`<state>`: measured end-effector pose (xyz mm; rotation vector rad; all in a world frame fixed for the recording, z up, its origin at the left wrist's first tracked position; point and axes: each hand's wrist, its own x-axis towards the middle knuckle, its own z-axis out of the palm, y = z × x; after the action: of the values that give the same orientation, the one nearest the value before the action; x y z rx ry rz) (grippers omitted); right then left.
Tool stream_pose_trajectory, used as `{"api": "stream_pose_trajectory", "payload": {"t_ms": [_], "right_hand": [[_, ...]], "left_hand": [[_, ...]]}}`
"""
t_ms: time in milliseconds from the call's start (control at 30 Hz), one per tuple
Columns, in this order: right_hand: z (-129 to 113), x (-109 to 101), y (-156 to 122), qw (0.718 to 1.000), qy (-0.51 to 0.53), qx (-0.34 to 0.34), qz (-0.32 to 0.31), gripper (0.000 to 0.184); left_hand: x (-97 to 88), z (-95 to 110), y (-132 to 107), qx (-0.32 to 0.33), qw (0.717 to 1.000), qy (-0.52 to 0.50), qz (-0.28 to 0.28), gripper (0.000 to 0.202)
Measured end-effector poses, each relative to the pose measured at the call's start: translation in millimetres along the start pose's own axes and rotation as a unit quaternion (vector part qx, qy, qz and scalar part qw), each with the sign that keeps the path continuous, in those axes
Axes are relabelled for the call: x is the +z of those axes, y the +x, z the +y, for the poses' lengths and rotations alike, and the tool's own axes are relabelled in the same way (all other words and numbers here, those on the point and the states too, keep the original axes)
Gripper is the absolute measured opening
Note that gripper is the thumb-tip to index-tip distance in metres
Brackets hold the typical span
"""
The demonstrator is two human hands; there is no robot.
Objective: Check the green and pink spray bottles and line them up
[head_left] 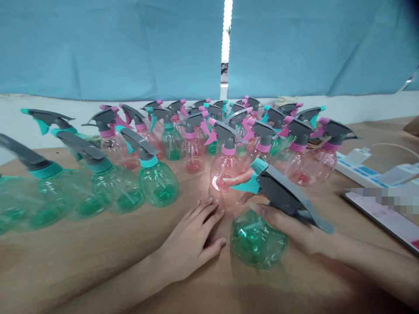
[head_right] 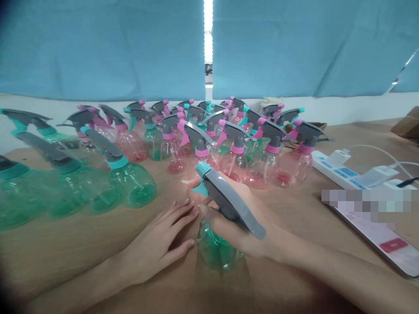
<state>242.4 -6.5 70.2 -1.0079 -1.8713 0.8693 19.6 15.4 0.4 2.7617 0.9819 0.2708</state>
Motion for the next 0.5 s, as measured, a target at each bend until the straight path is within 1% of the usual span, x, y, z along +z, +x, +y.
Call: {"api": "stream_pose_trajectory", "payload": {"t_ms": [133, 367, 500], "right_hand": [[-0.5, 1.5, 1.1, 1.0, 0.013, -0.003, 0.006, 0.025], [-0.9, -2.0, -3.1, 0.999, -0.014, 0.02, -0.026, 0.025], [1.4, -1.1, -2.8, 1.0, -0.008, 0.0, -0.018, 0.026]], "left_hand": [[0.9, 0.0, 0.4, 0.001, 1.0, 0.005, -0.001, 0.054], [0.8, 1.0, 0.7, 0.002, 1.0, 0.016, 0.001, 0.054], [0.6, 1.4, 0.6, 0.002, 1.0, 0.011, 0.002, 0.054]]}}
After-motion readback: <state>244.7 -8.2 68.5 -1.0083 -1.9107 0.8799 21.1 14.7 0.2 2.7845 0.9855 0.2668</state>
